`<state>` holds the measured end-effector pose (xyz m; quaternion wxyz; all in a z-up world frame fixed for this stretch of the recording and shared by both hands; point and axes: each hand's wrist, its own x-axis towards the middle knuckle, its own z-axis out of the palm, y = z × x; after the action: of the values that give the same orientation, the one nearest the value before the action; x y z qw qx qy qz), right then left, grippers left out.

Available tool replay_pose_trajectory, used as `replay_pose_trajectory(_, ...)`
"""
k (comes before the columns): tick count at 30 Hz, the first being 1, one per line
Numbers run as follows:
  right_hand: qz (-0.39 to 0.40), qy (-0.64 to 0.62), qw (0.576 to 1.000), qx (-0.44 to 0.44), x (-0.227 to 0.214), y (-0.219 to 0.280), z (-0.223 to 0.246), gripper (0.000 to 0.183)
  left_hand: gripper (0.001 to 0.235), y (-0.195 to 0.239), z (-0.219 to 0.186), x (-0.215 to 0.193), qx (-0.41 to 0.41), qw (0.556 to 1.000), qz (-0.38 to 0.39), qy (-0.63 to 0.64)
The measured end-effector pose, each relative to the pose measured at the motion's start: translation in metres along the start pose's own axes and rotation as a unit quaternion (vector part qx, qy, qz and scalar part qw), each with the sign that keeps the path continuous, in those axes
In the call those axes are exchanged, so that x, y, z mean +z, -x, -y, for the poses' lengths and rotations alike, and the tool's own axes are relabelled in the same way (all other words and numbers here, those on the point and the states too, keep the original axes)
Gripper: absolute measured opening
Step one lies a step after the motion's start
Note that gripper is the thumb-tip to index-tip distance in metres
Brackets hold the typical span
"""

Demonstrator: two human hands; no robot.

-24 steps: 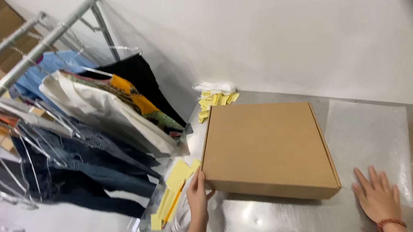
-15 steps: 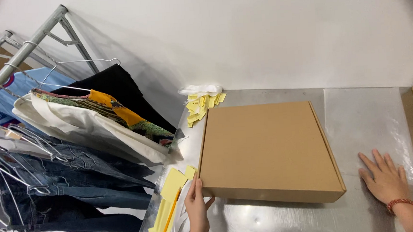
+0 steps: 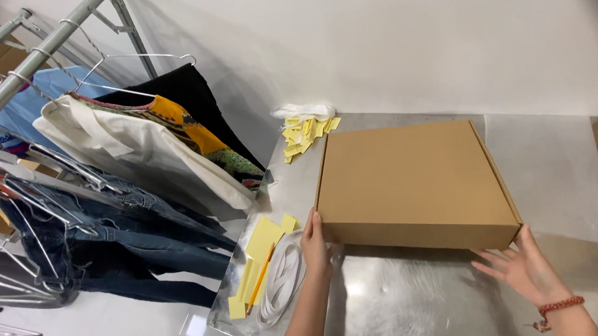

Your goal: The person unpacks a brown garment from a plastic bag inside a cardboard box, hangs it on a clothing rack, then repacks the empty plastic bag into the box. They close the box, stack it with others, and tie a white ribbon around a different box.

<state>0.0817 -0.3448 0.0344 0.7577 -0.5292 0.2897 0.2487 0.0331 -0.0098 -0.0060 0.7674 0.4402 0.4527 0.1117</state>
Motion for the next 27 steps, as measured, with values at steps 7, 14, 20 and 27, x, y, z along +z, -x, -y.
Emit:
replay_pose_trajectory(7,-0.016,-0.205,0.977,0.050,-0.070,-0.097,-0.071,0.089,0.068,-0.013,0.034,-0.023,-0.030,0.999,0.004,0.011)
replay_pose_trajectory(14,-0.042,-0.042,0.997,0.045,-0.119,-0.119,-0.121,0.046,0.063,-0.051,0.054,-0.053,-0.051,0.993,0.083,-0.068)
replay_pose_trajectory(20,-0.047,-0.079,0.996,-0.016,-0.133,-0.095,-0.121,0.030,0.054,-0.076,0.064,-0.066,-0.003,0.989,0.107,-0.099)
replay_pose_trajectory(27,0.027,-0.097,0.950,-0.294,-0.057,-0.065,-0.002,0.025,0.060,-0.155,0.114,-0.065,0.167,0.943,0.092,-0.274)
